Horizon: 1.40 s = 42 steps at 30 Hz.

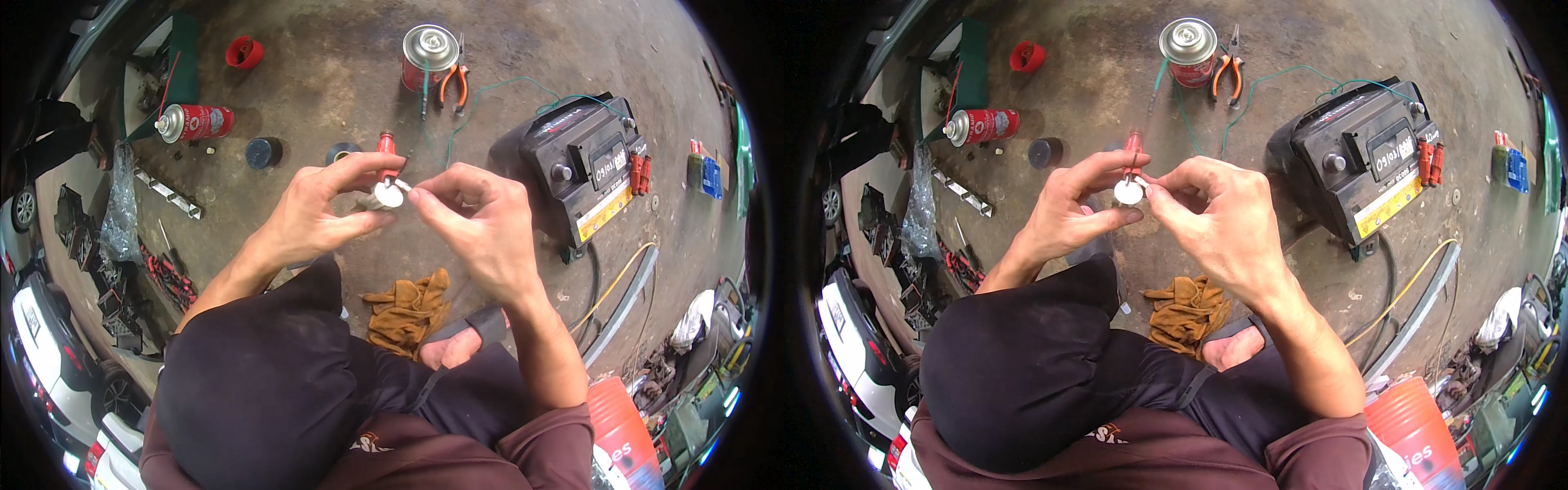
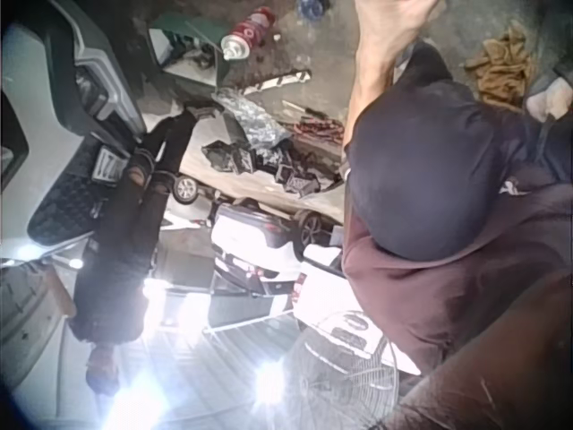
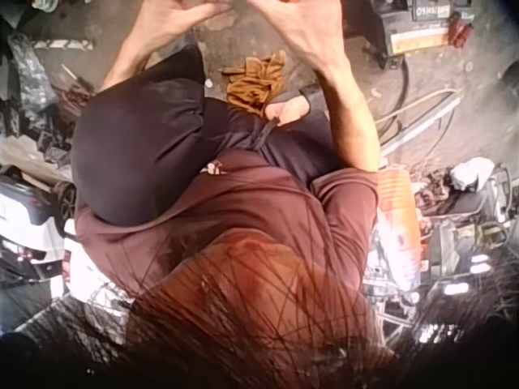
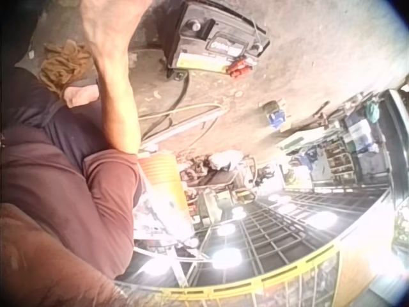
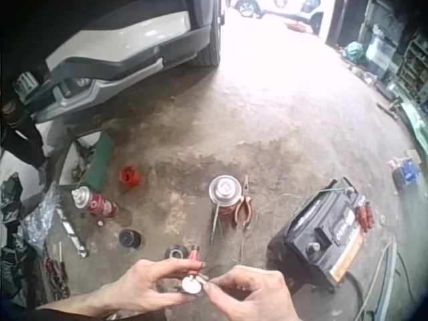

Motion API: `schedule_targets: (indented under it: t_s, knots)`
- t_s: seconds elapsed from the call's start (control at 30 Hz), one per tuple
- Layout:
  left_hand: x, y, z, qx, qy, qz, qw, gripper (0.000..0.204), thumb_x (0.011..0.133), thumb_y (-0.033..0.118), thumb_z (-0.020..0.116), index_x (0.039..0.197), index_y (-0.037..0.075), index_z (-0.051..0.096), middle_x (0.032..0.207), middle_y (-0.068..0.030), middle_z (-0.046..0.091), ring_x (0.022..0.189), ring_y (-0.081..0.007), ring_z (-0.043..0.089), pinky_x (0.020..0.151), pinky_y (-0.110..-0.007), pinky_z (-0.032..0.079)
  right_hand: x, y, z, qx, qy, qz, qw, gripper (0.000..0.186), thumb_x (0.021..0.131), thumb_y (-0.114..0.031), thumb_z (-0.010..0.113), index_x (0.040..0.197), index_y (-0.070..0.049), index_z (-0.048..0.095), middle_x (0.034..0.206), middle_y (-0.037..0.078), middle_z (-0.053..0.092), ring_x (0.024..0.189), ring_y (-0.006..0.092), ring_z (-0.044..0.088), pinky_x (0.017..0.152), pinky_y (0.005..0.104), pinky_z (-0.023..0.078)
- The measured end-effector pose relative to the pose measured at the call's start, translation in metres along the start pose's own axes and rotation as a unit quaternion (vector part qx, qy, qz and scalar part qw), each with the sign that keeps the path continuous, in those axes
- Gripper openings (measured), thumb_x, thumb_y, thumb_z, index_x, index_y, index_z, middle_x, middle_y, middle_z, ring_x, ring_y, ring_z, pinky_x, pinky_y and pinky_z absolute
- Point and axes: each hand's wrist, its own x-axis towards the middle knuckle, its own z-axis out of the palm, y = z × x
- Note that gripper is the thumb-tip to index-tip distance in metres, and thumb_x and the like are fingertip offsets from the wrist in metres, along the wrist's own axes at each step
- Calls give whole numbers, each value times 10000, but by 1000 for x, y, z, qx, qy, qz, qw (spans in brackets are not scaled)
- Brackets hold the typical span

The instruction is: The person tapes a terminal and tests a small electronic component using wires connected to a car battery, then sprays the component with a liquid and wipes it with a cloth.

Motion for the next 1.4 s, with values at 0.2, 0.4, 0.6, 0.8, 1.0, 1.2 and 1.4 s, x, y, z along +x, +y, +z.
schedule_targets:
  t_s: [0.2,0.4,0.6,0.8,1.0,1.2,1.4]
  knots:
    - [0,0,1,65,8,44,997,636,871,-32,825,1469,27,617,1270,-139,781,1228,-264,754,1024,-365,609,0,0,5,4,4,43,999,254,932,-204,795,989,43,807,829,149,797,726,144,748,679,310,580]
    - [-2,-4,0,115,14,84,990,656,866,-38,822,1483,31,608,1313,-154,769,1242,-278,750,1025,-371,612,-2,1,9,-3,22,30,999,261,936,-211,790,978,46,805,837,153,800,733,158,759,685,320,581]
    - [-1,-8,2,183,38,146,971,685,849,-47,824,1493,2,594,1326,-174,760,1245,-304,746,1024,-401,620,-5,-3,15,9,52,-13,998,166,926,-132,789,925,34,779,810,141,765,725,206,764,653,352,580]
    - [-2,-6,0,273,37,185,943,767,755,-45,874,1474,-6,610,1257,-182,767,1110,-333,776,942,-389,641,-5,10,18,-268,19,-241,932,121,888,-34,735,919,-17,618,835,127,615,768,335,704,673,461,578]
    - [1,-4,4,298,40,208,931,739,741,-20,900,1430,-19,632,1211,-170,776,1057,-320,786,901,-391,647,-4,14,12,-310,-19,-269,912,186,859,-23,711,1019,0,621,917,142,626,835,332,710,709,453,587]
    - [-1,-4,2,262,71,188,944,666,807,10,895,1419,-24,635,1215,-172,788,1060,-305,800,884,-385,654,4,6,0,-138,-16,-204,969,113,931,-48,755,1010,19,712,897,154,723,817,317,752,722,421,591]
    - [2,-5,3,258,71,209,941,649,806,10,892,1405,-30,646,1217,-182,790,1085,-301,799,883,-372,654,4,5,-3,-78,-16,-145,986,95,937,-50,761,995,23,742,903,174,757,829,325,767,739,387,585]
